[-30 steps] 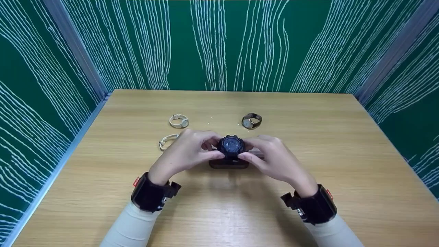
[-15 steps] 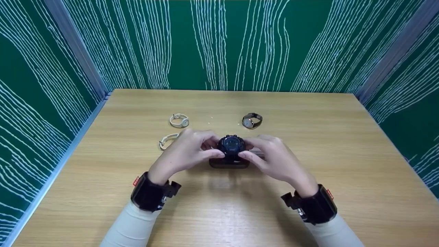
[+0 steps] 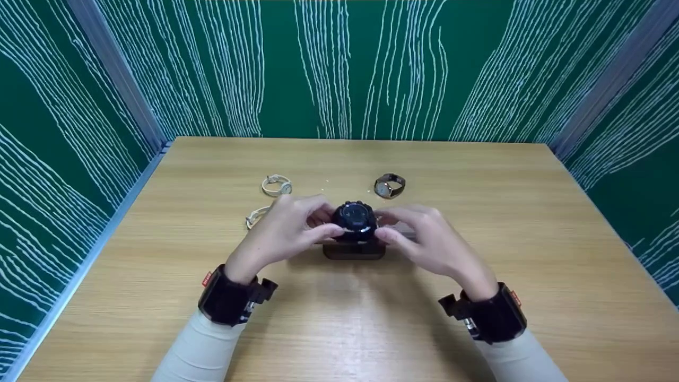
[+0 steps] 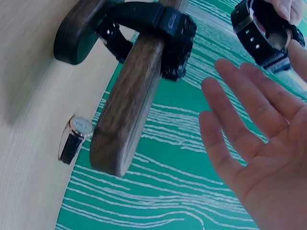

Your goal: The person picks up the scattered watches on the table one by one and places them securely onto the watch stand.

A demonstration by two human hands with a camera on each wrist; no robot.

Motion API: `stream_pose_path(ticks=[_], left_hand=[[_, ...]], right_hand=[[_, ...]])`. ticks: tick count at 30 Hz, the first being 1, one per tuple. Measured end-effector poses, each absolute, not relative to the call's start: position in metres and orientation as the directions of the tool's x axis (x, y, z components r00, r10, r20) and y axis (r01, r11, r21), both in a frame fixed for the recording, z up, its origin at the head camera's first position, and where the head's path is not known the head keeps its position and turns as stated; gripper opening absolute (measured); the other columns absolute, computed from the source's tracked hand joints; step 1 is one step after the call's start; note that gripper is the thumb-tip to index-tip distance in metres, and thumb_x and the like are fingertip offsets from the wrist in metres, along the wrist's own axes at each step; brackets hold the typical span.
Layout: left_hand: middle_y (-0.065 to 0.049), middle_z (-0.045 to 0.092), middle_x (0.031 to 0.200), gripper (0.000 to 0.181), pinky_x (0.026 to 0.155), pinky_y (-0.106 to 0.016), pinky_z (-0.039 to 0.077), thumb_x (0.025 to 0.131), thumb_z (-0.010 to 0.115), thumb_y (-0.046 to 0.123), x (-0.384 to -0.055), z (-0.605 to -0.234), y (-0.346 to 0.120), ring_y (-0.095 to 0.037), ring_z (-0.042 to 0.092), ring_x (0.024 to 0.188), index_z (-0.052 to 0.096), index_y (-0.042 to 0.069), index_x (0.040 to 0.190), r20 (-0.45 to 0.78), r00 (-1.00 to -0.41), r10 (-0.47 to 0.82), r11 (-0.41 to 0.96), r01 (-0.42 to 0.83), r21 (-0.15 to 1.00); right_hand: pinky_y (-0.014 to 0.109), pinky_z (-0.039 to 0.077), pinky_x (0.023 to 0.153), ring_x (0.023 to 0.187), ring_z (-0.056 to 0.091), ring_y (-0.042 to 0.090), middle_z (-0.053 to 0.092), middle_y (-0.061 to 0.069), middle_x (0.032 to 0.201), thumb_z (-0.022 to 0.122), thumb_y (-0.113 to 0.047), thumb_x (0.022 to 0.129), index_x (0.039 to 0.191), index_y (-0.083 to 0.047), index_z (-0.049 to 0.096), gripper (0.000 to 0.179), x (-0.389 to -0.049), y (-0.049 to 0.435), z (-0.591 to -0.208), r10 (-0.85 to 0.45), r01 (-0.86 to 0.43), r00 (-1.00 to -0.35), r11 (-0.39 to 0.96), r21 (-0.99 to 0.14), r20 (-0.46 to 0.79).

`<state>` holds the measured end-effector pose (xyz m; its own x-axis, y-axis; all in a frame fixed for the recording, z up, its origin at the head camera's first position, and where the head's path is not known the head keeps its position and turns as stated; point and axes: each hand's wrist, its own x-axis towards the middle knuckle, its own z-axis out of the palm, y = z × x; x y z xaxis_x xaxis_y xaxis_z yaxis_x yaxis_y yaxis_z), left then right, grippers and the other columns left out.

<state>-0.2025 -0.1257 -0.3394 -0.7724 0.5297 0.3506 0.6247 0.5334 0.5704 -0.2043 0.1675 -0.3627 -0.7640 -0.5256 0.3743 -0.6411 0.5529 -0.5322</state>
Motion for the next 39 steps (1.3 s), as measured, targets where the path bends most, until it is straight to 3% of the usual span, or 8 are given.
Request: stream_pose_path(ticks=[8, 16, 26, 33, 39], left_hand=[[0.001, 0.079, 0.096, 0.027, 0.077, -0.027, 0.061, 0.094, 0.083, 0.03, -0.204, -0.336, -0.135, -0.007, 0.074, 0.084, 0.076, 0.008, 0.109, 0.397, -0.797, 0.455, 0.57, 0.603, 0.557], [-0.001, 0.079, 0.095, 0.024, 0.077, -0.027, 0.06, 0.094, 0.083, 0.028, -0.208, -0.334, -0.142, -0.011, 0.072, 0.083, 0.075, 0.008, 0.105, 0.399, -0.846, 0.353, 0.646, 0.529, 0.551], [-0.004, 0.078, 0.096, 0.026, 0.076, -0.029, 0.06, 0.094, 0.083, 0.029, -0.212, -0.335, -0.152, -0.014, 0.072, 0.082, 0.075, 0.006, 0.103, 0.423, -0.874, 0.238, 0.7, 0.456, 0.55], [-0.005, 0.079, 0.092, 0.026, 0.076, -0.033, 0.061, 0.095, 0.083, 0.029, -0.216, -0.337, -0.16, -0.016, 0.074, 0.08, 0.075, 0.006, 0.101, 0.441, -0.88, 0.174, 0.716, 0.421, 0.557], [-0.007, 0.079, 0.091, 0.029, 0.076, -0.035, 0.061, 0.094, 0.084, 0.031, -0.22, -0.344, -0.161, -0.018, 0.075, 0.08, 0.075, 0.005, 0.102, 0.441, -0.888, 0.131, 0.732, 0.387, 0.561]], right_hand=[[0.055, 0.05, 0.108, 0.118, 0.07, 0.028, 0.076, 0.01, 0.125, 0.065, -0.034, 0.107, 0.139, -0.009, 0.068, 0.041, -0.218, 0.191, -0.361, -0.425, -0.529, -0.847, 0.624, -0.576, 0.317], [0.058, 0.049, 0.105, 0.122, 0.067, 0.036, 0.073, 0.015, 0.129, 0.064, -0.034, 0.108, 0.139, -0.005, 0.066, 0.042, -0.232, 0.208, -0.369, -0.365, -0.421, -0.904, 0.68, -0.6, 0.221], [0.055, 0.056, 0.097, 0.11, 0.071, 0.035, 0.069, 0.019, 0.136, 0.063, -0.047, 0.106, 0.146, -0.006, 0.06, 0.057, -0.239, 0.21, -0.387, -0.349, -0.291, -0.936, 0.721, -0.629, 0.034], [0.066, 0.04, 0.114, 0.136, 0.056, 0.046, 0.063, 0.021, 0.145, 0.06, -0.056, 0.105, 0.146, -0.009, 0.061, 0.063, -0.24, 0.206, -0.396, -0.342, -0.271, -0.94, 0.753, -0.599, -0.005], [0.063, 0.043, 0.112, 0.13, 0.061, 0.042, 0.067, 0.019, 0.138, 0.06, -0.055, 0.105, 0.144, -0.006, 0.062, 0.062, -0.242, 0.2, -0.402, -0.364, -0.29, -0.931, 0.736, -0.611, 0.004]])
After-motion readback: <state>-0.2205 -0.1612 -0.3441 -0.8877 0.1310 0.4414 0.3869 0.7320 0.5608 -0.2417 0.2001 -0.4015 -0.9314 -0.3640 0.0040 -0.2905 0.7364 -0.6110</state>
